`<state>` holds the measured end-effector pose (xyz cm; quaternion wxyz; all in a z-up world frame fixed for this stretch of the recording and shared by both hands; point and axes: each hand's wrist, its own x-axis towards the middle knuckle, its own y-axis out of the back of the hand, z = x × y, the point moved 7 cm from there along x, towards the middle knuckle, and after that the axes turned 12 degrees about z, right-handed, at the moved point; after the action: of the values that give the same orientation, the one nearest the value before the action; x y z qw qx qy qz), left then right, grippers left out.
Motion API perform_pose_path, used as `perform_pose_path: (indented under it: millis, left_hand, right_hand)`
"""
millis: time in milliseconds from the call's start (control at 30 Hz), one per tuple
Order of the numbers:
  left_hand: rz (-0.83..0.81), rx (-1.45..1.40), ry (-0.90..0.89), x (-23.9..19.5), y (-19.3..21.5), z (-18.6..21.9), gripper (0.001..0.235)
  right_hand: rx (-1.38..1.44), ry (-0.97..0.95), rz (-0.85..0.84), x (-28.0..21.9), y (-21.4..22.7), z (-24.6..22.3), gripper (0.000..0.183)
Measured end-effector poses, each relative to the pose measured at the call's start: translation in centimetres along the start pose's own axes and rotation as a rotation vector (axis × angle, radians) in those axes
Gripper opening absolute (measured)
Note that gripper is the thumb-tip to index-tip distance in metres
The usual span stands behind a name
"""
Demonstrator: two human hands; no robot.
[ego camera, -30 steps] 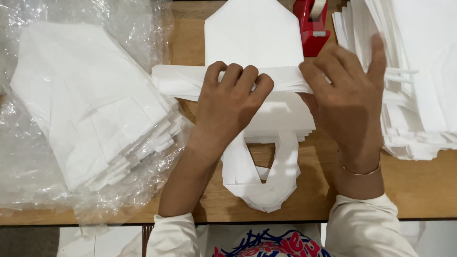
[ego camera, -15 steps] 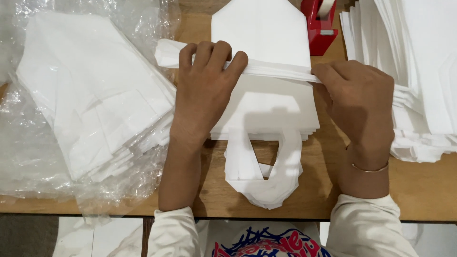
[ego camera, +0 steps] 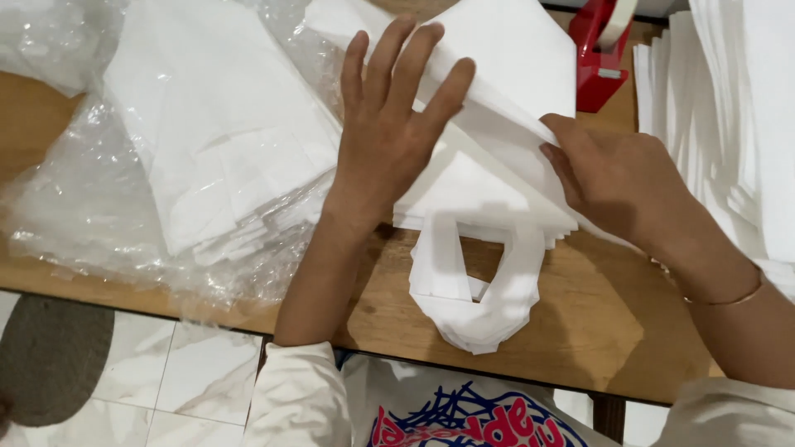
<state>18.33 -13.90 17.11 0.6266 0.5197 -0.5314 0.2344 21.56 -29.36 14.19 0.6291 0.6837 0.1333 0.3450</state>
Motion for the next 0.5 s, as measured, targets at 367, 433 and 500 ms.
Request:
perform_pose_path:
  millis: [367,433,500]
  left_hand:
    - [-0.937,0.153,-0.029,-14.0,9.4,-3.4,0.114]
    - [-0.555,0.632,-0.316,-13.5,11.8,-5.1,0.055]
    - [-0.518,0.549,-0.165,-13.9,11.7,-7.7,0.021]
  right_hand:
    - [0.642,0.069,-0.144,-0.9,1.2,-4.3,0.016]
    - [0.576,-0.099,-0.349,-2.7,-0.5,-4.1,0.017]
    - [0.498,-0.082,-0.404,-4.5,-0.4,-5.2,0.023]
